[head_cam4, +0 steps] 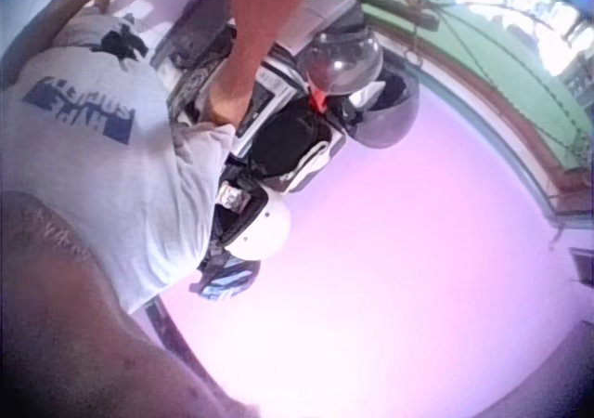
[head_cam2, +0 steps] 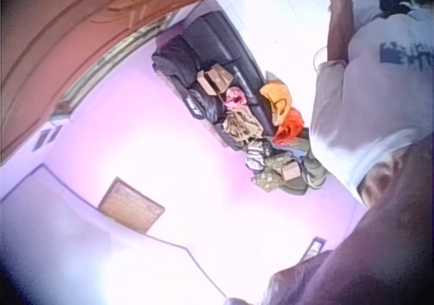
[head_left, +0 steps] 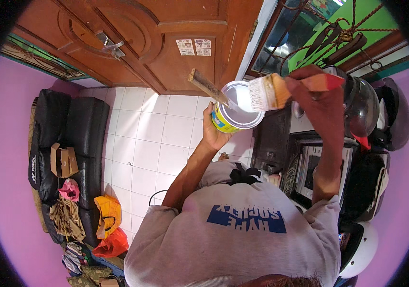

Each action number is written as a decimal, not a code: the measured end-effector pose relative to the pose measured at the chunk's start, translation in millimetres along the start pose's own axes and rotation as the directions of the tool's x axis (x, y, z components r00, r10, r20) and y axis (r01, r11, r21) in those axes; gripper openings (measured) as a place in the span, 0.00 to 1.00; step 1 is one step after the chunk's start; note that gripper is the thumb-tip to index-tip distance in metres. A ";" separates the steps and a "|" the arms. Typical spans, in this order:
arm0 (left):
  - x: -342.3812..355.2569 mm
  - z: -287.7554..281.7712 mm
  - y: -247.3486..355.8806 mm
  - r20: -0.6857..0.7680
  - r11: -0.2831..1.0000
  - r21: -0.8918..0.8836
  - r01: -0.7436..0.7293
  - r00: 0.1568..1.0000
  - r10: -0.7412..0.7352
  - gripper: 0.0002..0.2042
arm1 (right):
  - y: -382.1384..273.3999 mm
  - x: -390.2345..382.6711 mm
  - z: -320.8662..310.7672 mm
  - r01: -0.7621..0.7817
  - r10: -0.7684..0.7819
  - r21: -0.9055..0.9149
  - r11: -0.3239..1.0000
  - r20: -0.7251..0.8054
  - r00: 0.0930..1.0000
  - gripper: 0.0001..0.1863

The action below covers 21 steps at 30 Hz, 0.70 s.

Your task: The person paints the white door frame and adjacent wall trim using a paintbrush and a small paint can. They repeatedly dip the brush into the can and apply white paint to the vertical and horizontal sections of the frame, occasionally touching up spots with a finger.

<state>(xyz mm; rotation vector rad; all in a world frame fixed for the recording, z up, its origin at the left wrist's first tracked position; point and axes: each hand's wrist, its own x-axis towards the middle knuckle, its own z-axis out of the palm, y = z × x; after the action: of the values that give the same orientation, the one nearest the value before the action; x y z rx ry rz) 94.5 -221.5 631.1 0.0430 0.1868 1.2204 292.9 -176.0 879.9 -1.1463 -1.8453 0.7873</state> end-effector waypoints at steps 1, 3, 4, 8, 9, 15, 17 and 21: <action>-1.3 1.1 1.4 -0.024 1.000 0.008 -0.007 1.000 0.008 0.37 | -2.6 4.8 5.8 0.011 -0.006 -0.072 0.997 0.058 0.998 0.12; -3.4 0.5 5.2 -0.031 1.000 -0.019 -0.007 0.999 0.007 0.36 | -10.0 9.8 16.8 -0.003 0.032 -0.207 0.978 0.136 0.990 0.10; -3.5 -0.1 8.0 -0.032 0.999 -0.034 -0.009 0.999 0.008 0.36 | -12.3 11.9 22.5 -0.030 0.072 -0.228 0.973 0.180 0.981 0.08; -7.0 -5.9 20.1 -0.005 0.998 -0.056 0.000 1.000 0.000 0.35 | -3.3 16.2 47.7 -0.031 0.074 -0.184 0.983 0.233 0.970 0.08; -6.7 -6.4 23.6 -0.003 0.998 -0.058 -0.002 1.000 0.002 0.35 | -2.4 18.2 52.8 -0.019 0.076 -0.226 0.974 0.244 0.967 0.08; -10.1 -13.5 44.9 0.021 0.997 -0.071 -0.014 1.000 0.015 0.34 | -0.3 27.7 81.4 -0.038 0.104 -0.237 0.971 0.270 0.957 0.08; -10.7 -14.3 50.5 0.012 0.997 -0.073 -0.017 1.000 0.018 0.34 | 4.9 30.1 88.5 -0.017 0.072 -0.205 0.979 0.263 0.962 0.08; -8.9 -22.1 64.2 0.038 0.994 -0.112 -0.008 0.999 0.012 0.33 | 2.8 39.2 99.7 -0.044 0.115 -0.252 0.967 0.275 0.955 0.08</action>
<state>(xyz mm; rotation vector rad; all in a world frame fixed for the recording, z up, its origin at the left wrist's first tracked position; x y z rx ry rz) 28.2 -209.2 618.9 -0.0302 0.0841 1.2376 196.7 -147.9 841.8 -1.3233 -2.1971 0.8255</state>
